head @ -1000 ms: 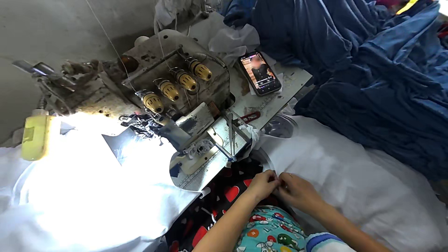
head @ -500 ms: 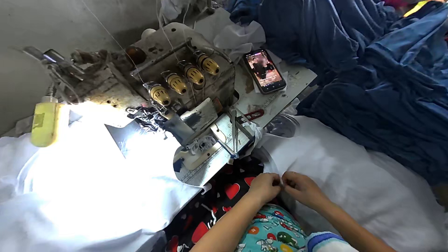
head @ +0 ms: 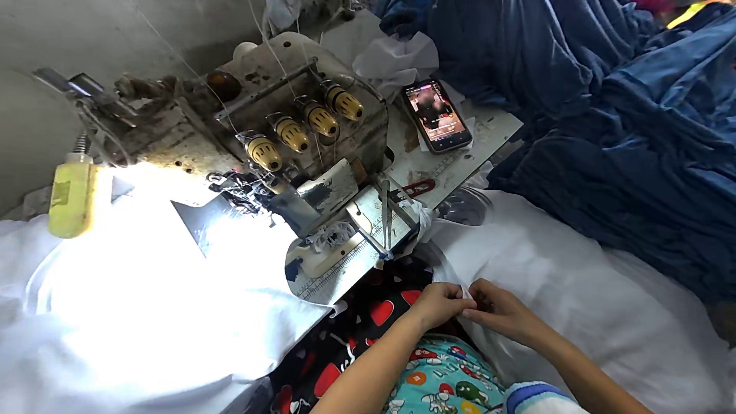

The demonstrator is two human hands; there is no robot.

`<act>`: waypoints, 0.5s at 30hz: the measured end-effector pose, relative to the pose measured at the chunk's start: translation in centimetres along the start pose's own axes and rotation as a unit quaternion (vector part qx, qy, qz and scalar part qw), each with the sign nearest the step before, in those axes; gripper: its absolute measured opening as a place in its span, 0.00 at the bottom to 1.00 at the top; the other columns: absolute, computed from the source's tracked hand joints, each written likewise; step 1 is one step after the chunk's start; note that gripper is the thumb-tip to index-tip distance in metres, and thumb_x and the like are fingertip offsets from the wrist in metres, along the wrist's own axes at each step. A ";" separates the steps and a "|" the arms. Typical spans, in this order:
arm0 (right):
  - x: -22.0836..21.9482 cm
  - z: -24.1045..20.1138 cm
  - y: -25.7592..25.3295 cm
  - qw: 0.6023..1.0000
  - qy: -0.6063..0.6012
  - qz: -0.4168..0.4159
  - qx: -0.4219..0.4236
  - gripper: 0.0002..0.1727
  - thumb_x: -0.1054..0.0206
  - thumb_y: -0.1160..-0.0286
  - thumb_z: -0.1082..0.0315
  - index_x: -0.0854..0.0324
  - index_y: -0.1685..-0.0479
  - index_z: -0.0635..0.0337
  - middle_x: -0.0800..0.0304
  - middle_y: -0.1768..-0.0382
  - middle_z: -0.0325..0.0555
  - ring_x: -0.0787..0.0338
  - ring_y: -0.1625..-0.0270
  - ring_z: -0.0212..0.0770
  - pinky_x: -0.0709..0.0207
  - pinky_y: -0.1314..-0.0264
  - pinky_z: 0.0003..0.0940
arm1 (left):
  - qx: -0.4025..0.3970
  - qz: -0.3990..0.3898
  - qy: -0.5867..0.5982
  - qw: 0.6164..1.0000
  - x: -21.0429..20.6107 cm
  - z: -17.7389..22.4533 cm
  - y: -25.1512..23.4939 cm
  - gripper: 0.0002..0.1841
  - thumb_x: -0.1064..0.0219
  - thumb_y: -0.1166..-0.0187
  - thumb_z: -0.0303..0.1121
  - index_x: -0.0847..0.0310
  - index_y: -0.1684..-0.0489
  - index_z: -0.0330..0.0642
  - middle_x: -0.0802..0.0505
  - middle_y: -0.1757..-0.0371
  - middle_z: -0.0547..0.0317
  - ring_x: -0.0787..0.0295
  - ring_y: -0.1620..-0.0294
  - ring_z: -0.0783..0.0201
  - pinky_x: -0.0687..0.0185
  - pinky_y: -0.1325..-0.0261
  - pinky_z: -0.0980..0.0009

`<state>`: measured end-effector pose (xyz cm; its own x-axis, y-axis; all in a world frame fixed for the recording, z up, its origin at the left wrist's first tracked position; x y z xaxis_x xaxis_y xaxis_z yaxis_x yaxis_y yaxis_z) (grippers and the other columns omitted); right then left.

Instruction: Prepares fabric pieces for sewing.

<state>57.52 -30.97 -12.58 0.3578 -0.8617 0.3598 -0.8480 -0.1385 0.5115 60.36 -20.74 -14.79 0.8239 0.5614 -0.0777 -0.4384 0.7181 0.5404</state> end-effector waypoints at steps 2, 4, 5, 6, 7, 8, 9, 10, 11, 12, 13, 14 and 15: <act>0.3 0.3 0.0 0.998 -0.063 0.003 -0.009 0.27 0.20 0.41 0.52 0.22 0.54 0.63 0.17 0.69 0.36 0.17 0.68 0.24 0.21 0.61 0.24 | 0.009 -0.001 0.068 0.998 -0.2 0.1 0.1 0.15 0.32 0.17 0.35 0.24 0.74 0.36 0.21 0.75 0.66 0.25 0.72 0.74 0.25 0.60 0.71; 0.4 0.3 0.0 0.994 -0.109 -0.006 -0.012 0.22 0.20 0.41 0.56 0.22 0.57 0.60 0.17 0.71 0.31 0.17 0.68 0.22 0.21 0.61 0.21 | 0.016 -0.002 0.114 0.993 -0.4 0.2 0.1 0.14 0.33 0.16 0.34 0.23 0.75 0.38 0.21 0.77 0.69 0.25 0.74 0.76 0.25 0.62 0.74; 0.4 0.4 0.0 0.991 -0.135 -0.012 -0.013 0.18 0.21 0.40 0.59 0.22 0.59 0.59 0.18 0.71 0.30 0.18 0.69 0.22 0.21 0.61 0.21 | 0.017 -0.002 0.130 0.991 -0.4 0.2 0.2 0.14 0.34 0.16 0.33 0.22 0.74 0.38 0.20 0.77 0.69 0.24 0.74 0.77 0.25 0.62 0.75; 0.3 0.5 0.0 0.988 -0.156 -0.016 -0.012 0.15 0.23 0.37 0.62 0.22 0.61 0.58 0.18 0.72 0.29 0.18 0.69 0.22 0.22 0.62 0.21 | 0.016 -0.003 0.140 0.990 -0.4 0.2 0.4 0.14 0.36 0.14 0.34 0.21 0.74 0.38 0.19 0.77 0.70 0.24 0.74 0.78 0.26 0.64 0.77; 0.2 0.5 -0.1 0.984 -0.174 -0.022 -0.012 0.11 0.25 0.35 0.63 0.22 0.64 0.55 0.18 0.73 0.27 0.18 0.70 0.21 0.22 0.63 0.20 | 0.015 -0.003 0.145 0.989 -0.3 0.2 0.5 0.14 0.37 0.14 0.34 0.21 0.74 0.39 0.19 0.77 0.71 0.25 0.75 0.79 0.27 0.65 0.78; 0.0 0.5 -0.1 0.982 -0.188 -0.028 -0.013 0.09 0.27 0.33 0.64 0.23 0.66 0.53 0.18 0.75 0.25 0.18 0.72 0.21 0.23 0.64 0.20 | 0.016 -0.004 0.147 0.989 -0.2 0.1 0.6 0.14 0.37 0.13 0.35 0.20 0.73 0.39 0.19 0.76 0.71 0.25 0.74 0.79 0.27 0.65 0.78; -0.1 0.4 -0.1 0.979 -0.198 -0.036 -0.015 0.08 0.28 0.32 0.64 0.23 0.67 0.52 0.18 0.75 0.25 0.18 0.72 0.21 0.22 0.65 0.20 | 0.017 -0.006 0.147 0.989 -0.1 0.0 0.6 0.14 0.37 0.13 0.35 0.20 0.72 0.38 0.19 0.75 0.70 0.24 0.73 0.78 0.26 0.63 0.77; -0.1 0.4 0.0 0.978 -0.205 -0.044 -0.017 0.07 0.28 0.32 0.65 0.23 0.68 0.52 0.18 0.76 0.25 0.17 0.72 0.22 0.21 0.64 0.20 | 0.020 -0.008 0.145 0.989 -0.1 -0.1 0.6 0.14 0.36 0.13 0.35 0.21 0.71 0.38 0.19 0.74 0.70 0.24 0.72 0.78 0.25 0.62 0.77; 0.2 0.5 0.0 0.977 -0.205 -0.051 -0.016 0.07 0.28 0.31 0.65 0.23 0.68 0.51 0.17 0.75 0.25 0.16 0.71 0.22 0.20 0.63 0.21 | 0.024 -0.009 0.135 0.990 -0.2 -0.2 0.6 0.14 0.36 0.14 0.35 0.21 0.71 0.37 0.18 0.74 0.69 0.23 0.71 0.77 0.24 0.61 0.76; 1.0 0.8 0.2 0.979 -0.197 -0.051 -0.014 0.06 0.28 0.32 0.65 0.22 0.68 0.51 0.17 0.74 0.24 0.16 0.70 0.21 0.20 0.62 0.21 | 0.032 -0.004 0.109 0.993 -0.1 -0.5 0.6 0.14 0.36 0.14 0.36 0.21 0.69 0.36 0.17 0.72 0.66 0.21 0.70 0.75 0.23 0.59 0.74; 2.6 1.3 0.4 0.983 -0.177 -0.041 -0.016 0.05 0.29 0.33 0.66 0.21 0.67 0.52 0.17 0.74 0.24 0.16 0.70 0.21 0.20 0.61 0.21 | 0.045 0.003 0.063 0.997 0.3 -0.8 0.6 0.15 0.35 0.14 0.37 0.19 0.66 0.33 0.14 0.68 0.60 0.17 0.66 0.71 0.19 0.54 0.69; 5.0 2.1 0.8 0.989 -0.142 -0.022 -0.029 0.04 0.29 0.33 0.66 0.19 0.66 0.54 0.17 0.73 0.26 0.17 0.69 0.22 0.20 0.60 0.22 | 0.067 0.009 -0.005 0.998 0.7 -1.2 0.7 0.17 0.35 0.14 0.39 0.17 0.62 0.30 0.11 0.63 0.52 0.15 0.60 0.63 0.19 0.48 0.60; 7.9 3.3 1.6 0.994 -0.094 0.005 -0.057 0.04 0.30 0.32 0.68 0.19 0.65 0.58 0.18 0.72 0.31 0.18 0.68 0.25 0.21 0.59 0.25 | 0.094 0.010 -0.077 0.992 1.3 -1.6 0.8 0.19 0.36 0.14 0.42 0.15 0.55 0.29 0.09 0.55 0.44 0.12 0.51 0.53 0.21 0.41 0.49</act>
<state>57.70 -39.61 -11.53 0.2615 -0.9400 0.2190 -0.7973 -0.0825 0.5980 60.45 -18.77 -15.82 0.8673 0.4946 0.0565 -0.3924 0.6093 0.6890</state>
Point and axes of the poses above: each hand's wrist, its own y-axis away from the middle knuckle, its own x-axis out of the back of the hand, z = x × y, the point moved 10 cm from there along -y, towards the middle knuckle
